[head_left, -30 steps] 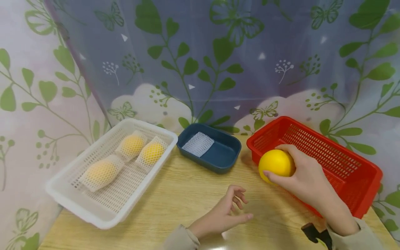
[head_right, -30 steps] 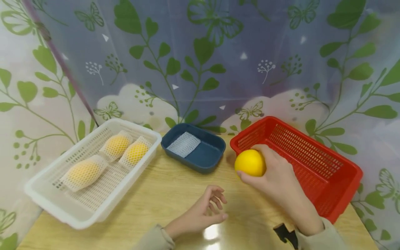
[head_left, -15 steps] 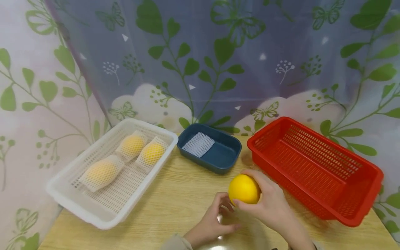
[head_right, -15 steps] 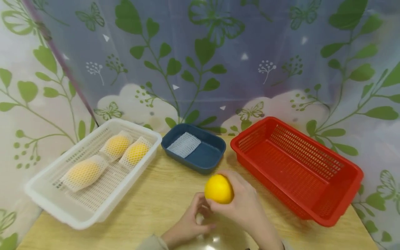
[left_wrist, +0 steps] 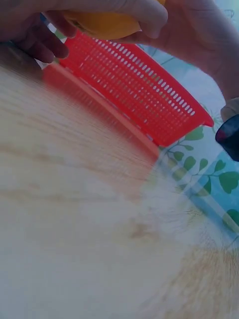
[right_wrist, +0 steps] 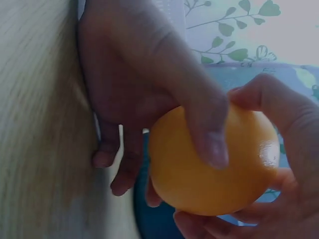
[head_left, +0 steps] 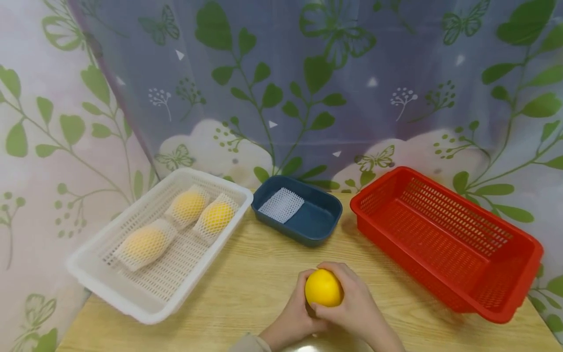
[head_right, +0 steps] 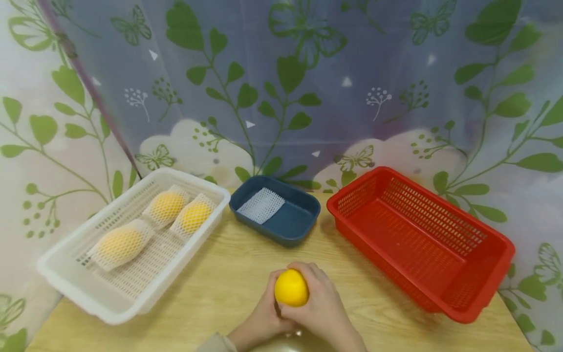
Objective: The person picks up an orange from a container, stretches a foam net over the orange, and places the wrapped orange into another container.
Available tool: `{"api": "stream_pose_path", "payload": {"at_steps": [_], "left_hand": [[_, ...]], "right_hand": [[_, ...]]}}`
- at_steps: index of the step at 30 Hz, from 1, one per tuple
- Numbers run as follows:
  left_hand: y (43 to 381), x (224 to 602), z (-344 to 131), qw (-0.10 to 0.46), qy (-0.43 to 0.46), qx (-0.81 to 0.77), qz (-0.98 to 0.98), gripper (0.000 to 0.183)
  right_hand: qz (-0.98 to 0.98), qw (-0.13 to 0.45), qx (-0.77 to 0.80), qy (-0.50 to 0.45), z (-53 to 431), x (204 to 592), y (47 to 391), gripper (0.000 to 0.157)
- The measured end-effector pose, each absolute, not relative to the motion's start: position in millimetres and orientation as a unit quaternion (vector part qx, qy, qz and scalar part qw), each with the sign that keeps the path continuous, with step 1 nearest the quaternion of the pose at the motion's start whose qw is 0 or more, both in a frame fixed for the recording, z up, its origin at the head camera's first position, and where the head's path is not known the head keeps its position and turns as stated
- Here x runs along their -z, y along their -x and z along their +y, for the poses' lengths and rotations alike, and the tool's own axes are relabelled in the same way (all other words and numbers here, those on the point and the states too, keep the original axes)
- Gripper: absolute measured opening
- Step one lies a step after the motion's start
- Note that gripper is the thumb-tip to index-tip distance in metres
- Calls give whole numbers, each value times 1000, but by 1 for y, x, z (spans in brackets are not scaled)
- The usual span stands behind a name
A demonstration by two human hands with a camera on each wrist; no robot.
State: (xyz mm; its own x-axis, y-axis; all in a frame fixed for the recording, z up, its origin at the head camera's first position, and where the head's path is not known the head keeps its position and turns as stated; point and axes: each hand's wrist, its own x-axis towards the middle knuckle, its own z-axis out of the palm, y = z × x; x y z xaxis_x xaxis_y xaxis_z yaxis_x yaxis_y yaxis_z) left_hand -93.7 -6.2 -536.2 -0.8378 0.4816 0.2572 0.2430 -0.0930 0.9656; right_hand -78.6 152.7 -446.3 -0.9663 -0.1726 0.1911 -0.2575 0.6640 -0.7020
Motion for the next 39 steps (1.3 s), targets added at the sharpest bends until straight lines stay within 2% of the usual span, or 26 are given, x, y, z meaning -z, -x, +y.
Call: {"api": "stream_pose_path", "payload": {"at_steps": [5,10,14,21,27,32,35,39], "left_hand": [[95,536,-4,82,-241,-693,674,82],[96,534,-4,81,-219,-692,683,77],[96,536,-5,67,-221,-685,691,75],[95,536,-6,22,-236,-666,707,68],[94,535,-8,1,-247,-655,714,76],[93,535,-8,-9,-269,-655,706,83],[93,531,-8,-54,-287,-651,700,86],[91,517,-8,-142,-299,-631,702,78]], "right_hand": [[-898,58,-417,-130,152,458,82,67],[-875,97,-441,-175,152,474,85,59],[-859,101,-464,-193,152,483,87,56],[-815,64,-553,-160,153,492,87,41],[-774,19,-626,-90,152,494,87,29],[-700,-19,-713,-42,153,499,87,33],[-638,-45,-768,-36,154,504,86,38],[-570,-90,-817,-11,153,512,85,39]]}}
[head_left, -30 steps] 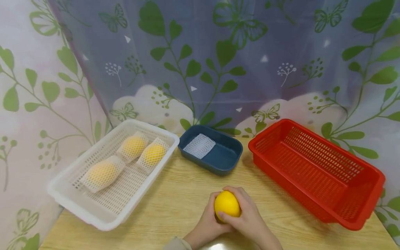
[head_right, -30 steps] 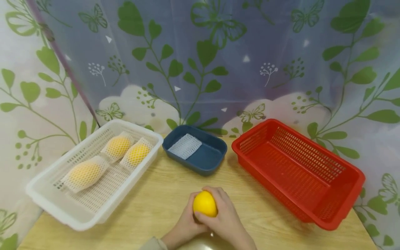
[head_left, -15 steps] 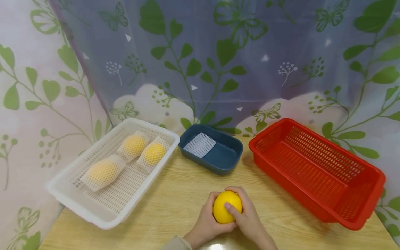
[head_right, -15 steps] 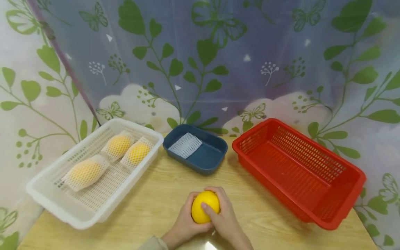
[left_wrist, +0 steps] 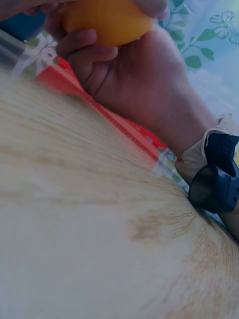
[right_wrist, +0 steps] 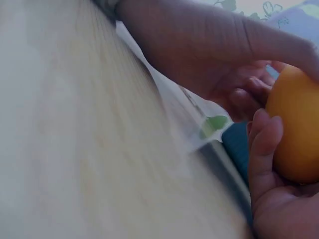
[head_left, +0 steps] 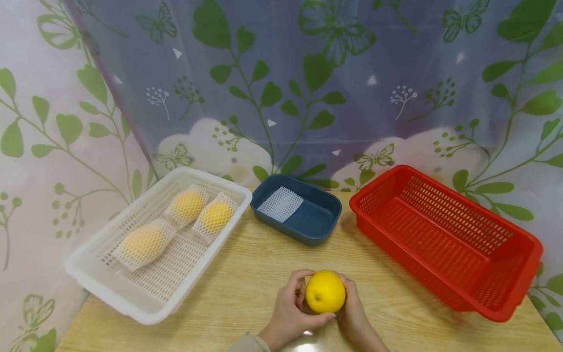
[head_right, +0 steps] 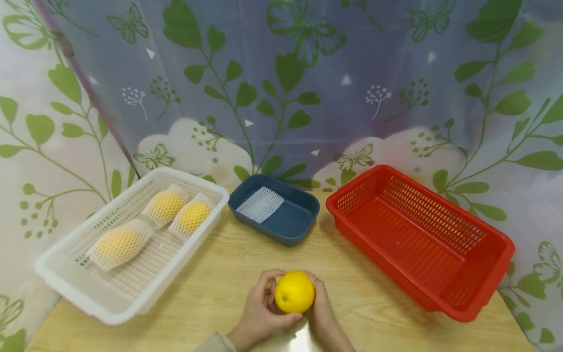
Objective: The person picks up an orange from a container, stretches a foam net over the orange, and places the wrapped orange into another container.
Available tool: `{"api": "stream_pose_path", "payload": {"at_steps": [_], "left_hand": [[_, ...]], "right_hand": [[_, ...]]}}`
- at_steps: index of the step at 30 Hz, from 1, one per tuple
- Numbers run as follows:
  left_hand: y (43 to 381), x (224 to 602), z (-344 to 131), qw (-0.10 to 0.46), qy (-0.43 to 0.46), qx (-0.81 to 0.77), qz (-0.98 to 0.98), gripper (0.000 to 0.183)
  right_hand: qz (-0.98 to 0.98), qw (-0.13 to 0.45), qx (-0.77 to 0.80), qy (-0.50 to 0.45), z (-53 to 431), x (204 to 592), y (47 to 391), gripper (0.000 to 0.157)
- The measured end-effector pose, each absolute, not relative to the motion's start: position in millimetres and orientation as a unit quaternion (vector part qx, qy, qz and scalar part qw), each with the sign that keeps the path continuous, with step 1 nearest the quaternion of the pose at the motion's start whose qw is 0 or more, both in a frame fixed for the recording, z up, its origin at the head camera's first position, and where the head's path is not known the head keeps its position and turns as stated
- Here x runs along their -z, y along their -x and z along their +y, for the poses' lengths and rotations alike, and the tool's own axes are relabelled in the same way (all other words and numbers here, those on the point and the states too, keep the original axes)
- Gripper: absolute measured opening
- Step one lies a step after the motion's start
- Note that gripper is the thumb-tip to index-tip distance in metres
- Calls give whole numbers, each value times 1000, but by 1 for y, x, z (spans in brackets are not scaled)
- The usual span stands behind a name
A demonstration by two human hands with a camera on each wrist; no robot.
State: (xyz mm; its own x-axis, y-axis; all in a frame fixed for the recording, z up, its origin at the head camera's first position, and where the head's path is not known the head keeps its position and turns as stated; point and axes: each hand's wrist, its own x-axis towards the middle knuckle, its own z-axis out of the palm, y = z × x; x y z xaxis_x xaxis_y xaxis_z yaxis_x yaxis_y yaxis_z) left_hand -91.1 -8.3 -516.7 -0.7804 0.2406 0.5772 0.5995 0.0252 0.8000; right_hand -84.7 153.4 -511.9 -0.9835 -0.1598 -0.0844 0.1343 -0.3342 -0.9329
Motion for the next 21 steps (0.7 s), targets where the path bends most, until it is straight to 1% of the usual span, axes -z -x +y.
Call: {"api": "stream_pose_path", "payload": {"at_steps": [2,3,6,10,13,16,19,21], "left_hand": [[91,512,-9,174,297,615,-709,73],[91,512,-9,179,295,610,-713,71],[92,519,-9,177,287,594,-731,69],[94,531,-8,156,294,592,-734,67],[96,535,-8,155,312,594,-725,66],[97,536,-9,151,324,598,-717,64],[97,535,-9,123,326,621,-702,58],[96,534,-9,103,322,640,-690,54]], "right_hand": [[553,112,826,-10,152,514,85,38],[550,121,826,-19,151,515,84,38],[554,140,820,-26,149,516,84,39],[590,156,792,11,150,518,85,45],[644,149,749,39,151,519,85,50],[691,122,711,52,152,520,84,56],[709,91,697,67,152,521,83,61],[722,68,686,65,151,522,82,61]]}}
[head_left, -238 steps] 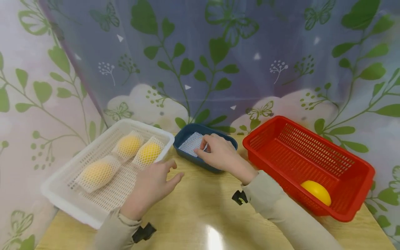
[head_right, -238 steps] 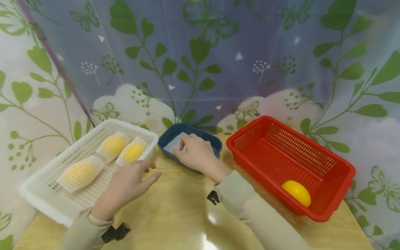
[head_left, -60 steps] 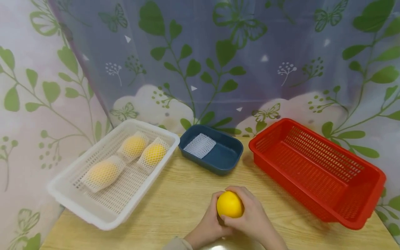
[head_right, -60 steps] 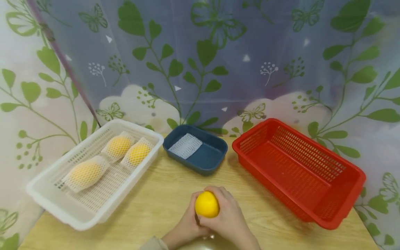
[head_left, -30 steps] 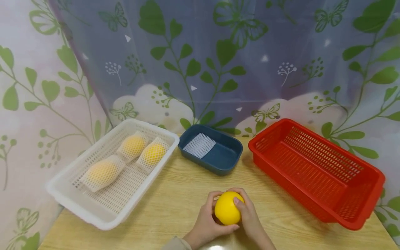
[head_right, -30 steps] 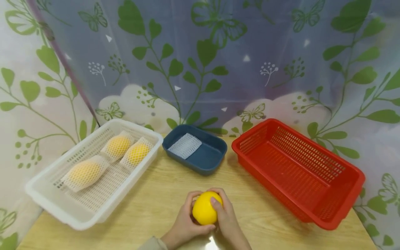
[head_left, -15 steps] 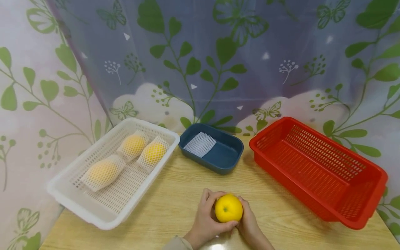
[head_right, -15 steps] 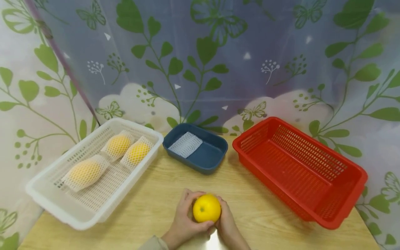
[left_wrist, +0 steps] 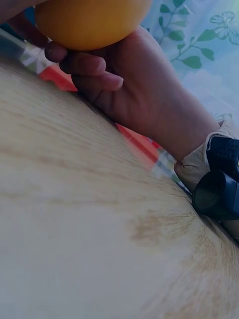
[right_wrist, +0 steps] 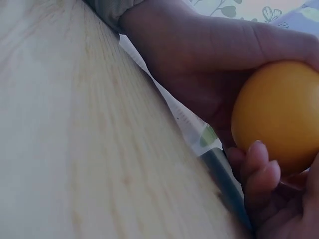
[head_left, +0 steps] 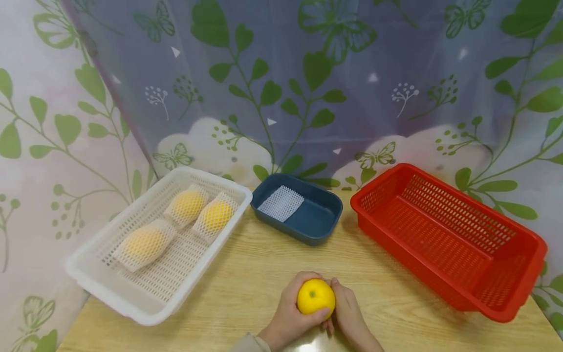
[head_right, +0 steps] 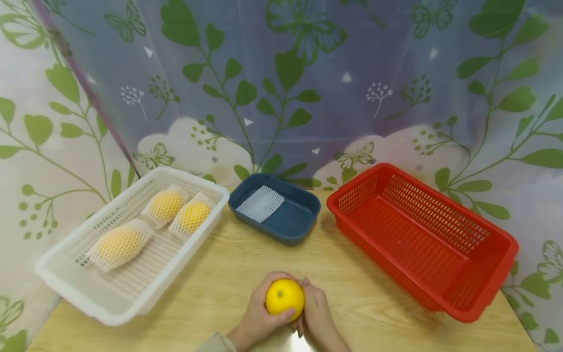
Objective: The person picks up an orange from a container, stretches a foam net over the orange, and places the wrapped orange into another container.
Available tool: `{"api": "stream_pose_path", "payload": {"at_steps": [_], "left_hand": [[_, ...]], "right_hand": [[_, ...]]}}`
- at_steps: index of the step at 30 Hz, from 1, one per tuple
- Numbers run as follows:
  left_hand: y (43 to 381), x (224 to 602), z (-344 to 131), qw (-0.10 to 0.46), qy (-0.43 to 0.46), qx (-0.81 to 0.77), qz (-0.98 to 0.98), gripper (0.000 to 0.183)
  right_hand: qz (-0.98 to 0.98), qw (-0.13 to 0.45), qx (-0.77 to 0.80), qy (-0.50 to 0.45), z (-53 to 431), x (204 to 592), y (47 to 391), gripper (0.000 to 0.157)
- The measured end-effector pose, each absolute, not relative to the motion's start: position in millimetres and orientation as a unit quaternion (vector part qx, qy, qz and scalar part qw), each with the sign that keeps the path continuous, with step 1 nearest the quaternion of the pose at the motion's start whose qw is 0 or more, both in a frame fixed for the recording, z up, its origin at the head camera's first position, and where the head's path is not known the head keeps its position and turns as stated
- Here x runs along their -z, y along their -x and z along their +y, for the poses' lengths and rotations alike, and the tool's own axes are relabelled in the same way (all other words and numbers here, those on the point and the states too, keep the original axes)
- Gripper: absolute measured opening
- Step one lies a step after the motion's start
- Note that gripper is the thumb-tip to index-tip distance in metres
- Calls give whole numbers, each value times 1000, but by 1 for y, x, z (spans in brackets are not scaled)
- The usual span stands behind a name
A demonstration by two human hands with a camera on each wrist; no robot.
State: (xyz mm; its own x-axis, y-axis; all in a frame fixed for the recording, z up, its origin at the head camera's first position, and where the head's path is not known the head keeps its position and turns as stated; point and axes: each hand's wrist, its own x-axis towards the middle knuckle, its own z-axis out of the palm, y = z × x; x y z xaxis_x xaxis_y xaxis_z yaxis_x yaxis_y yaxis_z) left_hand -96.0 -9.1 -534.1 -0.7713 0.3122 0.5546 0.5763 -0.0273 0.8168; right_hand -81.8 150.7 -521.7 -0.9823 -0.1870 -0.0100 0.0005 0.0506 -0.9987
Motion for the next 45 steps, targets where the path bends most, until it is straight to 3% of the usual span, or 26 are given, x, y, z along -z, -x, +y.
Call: {"api": "stream_pose_path", "payload": {"at_steps": [4,11,21,31,41,45], "left_hand": [[95,534,-9,92,317,658,-677,46],[95,531,-7,146,329,633,-685,39],[98,535,-6,184,344,614,-686,37],[99,535,-6,167,347,621,-683,52],[101,537,-6,135,341,630,-685,63],[101,537,-7,117,335,633,-688,46]], "right_hand": [[744,48,667,17,148,523,80,54],[772,-11,635,-34,143,523,80,44],[768,-24,640,15,147,526,78,42],[765,-60,627,132,152,527,82,19],[763,26,641,78,152,516,83,20],[757,52,650,51,151,515,83,23]]}}
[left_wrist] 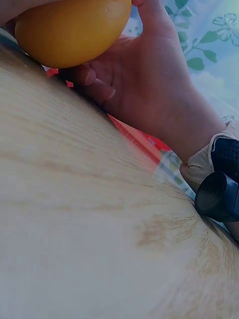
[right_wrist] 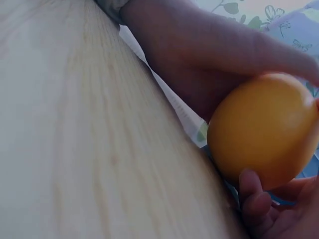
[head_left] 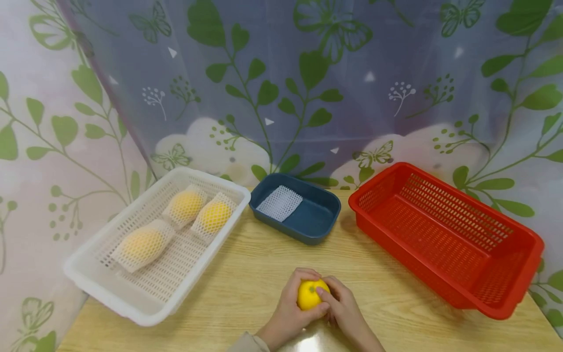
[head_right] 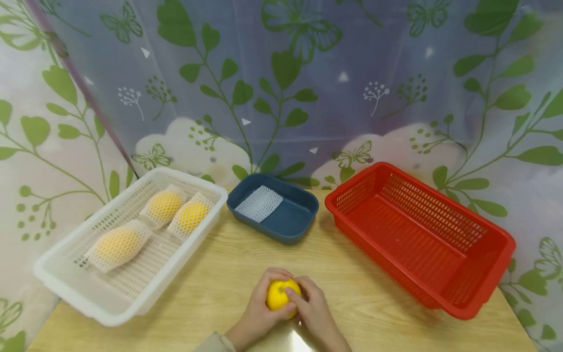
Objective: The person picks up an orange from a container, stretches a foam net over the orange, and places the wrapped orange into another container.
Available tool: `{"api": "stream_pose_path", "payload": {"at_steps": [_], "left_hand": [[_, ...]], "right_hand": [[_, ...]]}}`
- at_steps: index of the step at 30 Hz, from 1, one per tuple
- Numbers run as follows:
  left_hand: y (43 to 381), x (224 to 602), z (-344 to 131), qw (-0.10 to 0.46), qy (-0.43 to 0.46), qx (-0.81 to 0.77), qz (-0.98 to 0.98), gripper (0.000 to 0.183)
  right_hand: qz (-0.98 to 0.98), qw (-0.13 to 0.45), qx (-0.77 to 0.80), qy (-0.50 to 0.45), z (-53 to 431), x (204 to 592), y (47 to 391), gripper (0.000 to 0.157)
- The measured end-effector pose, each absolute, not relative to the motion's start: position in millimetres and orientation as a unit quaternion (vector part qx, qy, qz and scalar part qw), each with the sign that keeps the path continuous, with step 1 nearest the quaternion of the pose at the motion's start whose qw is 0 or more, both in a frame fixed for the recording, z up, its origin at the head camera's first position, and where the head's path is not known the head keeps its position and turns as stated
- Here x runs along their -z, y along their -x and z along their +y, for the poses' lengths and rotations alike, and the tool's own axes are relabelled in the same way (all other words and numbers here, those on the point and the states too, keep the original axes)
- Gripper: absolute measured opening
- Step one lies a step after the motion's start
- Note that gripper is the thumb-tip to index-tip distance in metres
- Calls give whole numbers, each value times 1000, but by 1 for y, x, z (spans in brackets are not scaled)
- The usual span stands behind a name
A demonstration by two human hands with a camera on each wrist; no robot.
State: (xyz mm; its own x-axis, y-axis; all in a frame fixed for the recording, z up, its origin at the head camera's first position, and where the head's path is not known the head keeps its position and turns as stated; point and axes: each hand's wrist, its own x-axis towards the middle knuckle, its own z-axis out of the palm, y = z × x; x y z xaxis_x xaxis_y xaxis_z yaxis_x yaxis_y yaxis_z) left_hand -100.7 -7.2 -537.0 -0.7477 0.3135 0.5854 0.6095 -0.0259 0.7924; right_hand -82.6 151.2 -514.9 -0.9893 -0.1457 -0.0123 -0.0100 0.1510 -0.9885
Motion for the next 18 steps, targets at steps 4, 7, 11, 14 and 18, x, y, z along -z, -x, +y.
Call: {"api": "stream_pose_path", "payload": {"at_steps": [4,7,11,14,18], "left_hand": [[100,537,-9,89,311,638,-699,27],[99,535,-9,60,275,648,-708,24],[97,532,-9,43,245,660,-709,24],[97,531,-9,39,239,664,-707,25],[98,531,-9,26,238,668,-705,24]], "right_hand": [[748,62,660,29,149,516,82,24],[749,58,661,7,146,519,83,25],[749,33,661,-30,145,520,85,25],[746,4,664,-53,145,519,88,25],[760,-42,646,-59,147,516,96,20]]}}
